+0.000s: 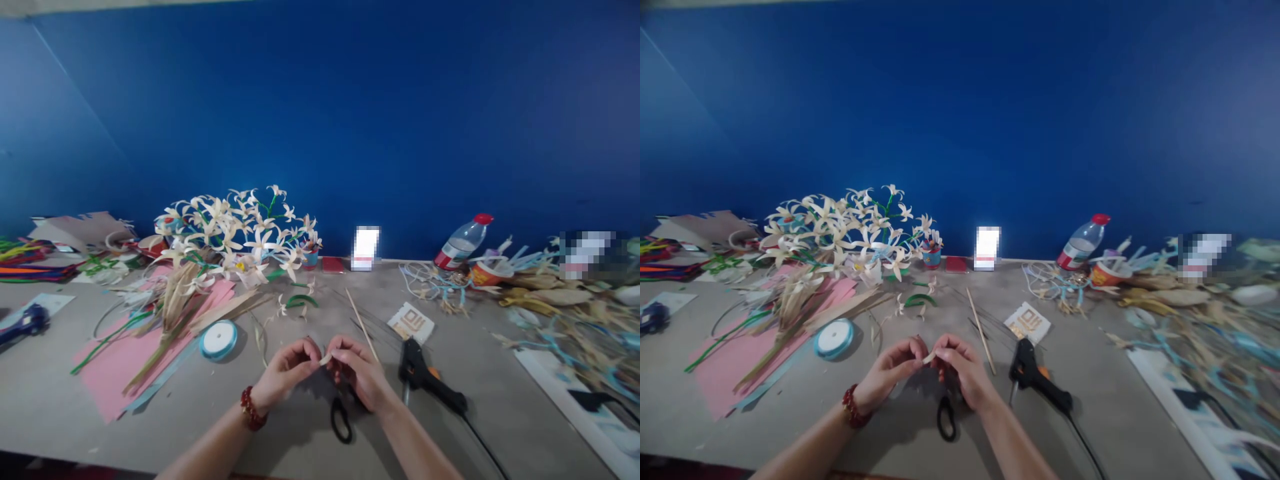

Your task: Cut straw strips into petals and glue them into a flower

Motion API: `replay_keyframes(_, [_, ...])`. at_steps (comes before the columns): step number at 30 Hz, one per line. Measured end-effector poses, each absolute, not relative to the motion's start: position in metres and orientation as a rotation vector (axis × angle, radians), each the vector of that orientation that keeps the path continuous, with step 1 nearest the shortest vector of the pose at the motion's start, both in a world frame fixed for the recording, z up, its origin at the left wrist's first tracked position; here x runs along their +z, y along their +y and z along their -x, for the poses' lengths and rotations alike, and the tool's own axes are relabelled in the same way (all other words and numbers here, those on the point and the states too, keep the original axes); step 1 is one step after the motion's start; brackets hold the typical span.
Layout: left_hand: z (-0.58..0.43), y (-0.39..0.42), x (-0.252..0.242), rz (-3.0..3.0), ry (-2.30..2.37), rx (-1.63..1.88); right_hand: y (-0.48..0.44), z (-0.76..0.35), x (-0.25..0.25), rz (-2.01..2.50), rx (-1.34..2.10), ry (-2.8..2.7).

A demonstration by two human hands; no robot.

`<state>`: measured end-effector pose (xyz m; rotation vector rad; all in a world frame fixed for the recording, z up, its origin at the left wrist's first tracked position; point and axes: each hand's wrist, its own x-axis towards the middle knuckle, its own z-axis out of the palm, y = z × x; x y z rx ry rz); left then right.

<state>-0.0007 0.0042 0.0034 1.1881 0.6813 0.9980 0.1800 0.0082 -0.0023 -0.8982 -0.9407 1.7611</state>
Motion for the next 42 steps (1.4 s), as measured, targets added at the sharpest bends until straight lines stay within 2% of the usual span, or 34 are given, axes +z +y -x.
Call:
replay_keyframes(9, [0.000,0.009,-0.012,-1.486,0.809,1.233,0.013,-0.181,0.000,0.964,1.575,-1.103])
replay_keyframes(13, [-0.001,0.007,-0.012,-1.721,0.829,1.213,0.012,-0.179,-0.004,1.010,1.522,-1.210])
replay_keyframes(20, [0.005,0.012,-0.008,-1.794,1.001,1.220,0.018,-0.177,-0.011,1.036,1.422,-1.227])
replay_keyframes(26, [0.017,0.046,0.023,-2.222,1.428,0.979,0.021,-0.176,-0.022,1.099,1.315,-1.353])
replay_keyframes(29, [0.015,0.077,0.032,-2.541,1.559,0.711,0.017,-0.178,-0.020,1.122,1.244,-1.488])
replay_keyframes(33, [0.010,0.109,0.028,-2.767,1.516,0.428,0.017,-0.185,-0.012,1.148,1.114,-1.547])
replay_keyframes(42, [0.022,0.116,0.022,-2.859,1.428,0.366,0.018,-0.190,-0.001,1.107,1.111,-1.455])
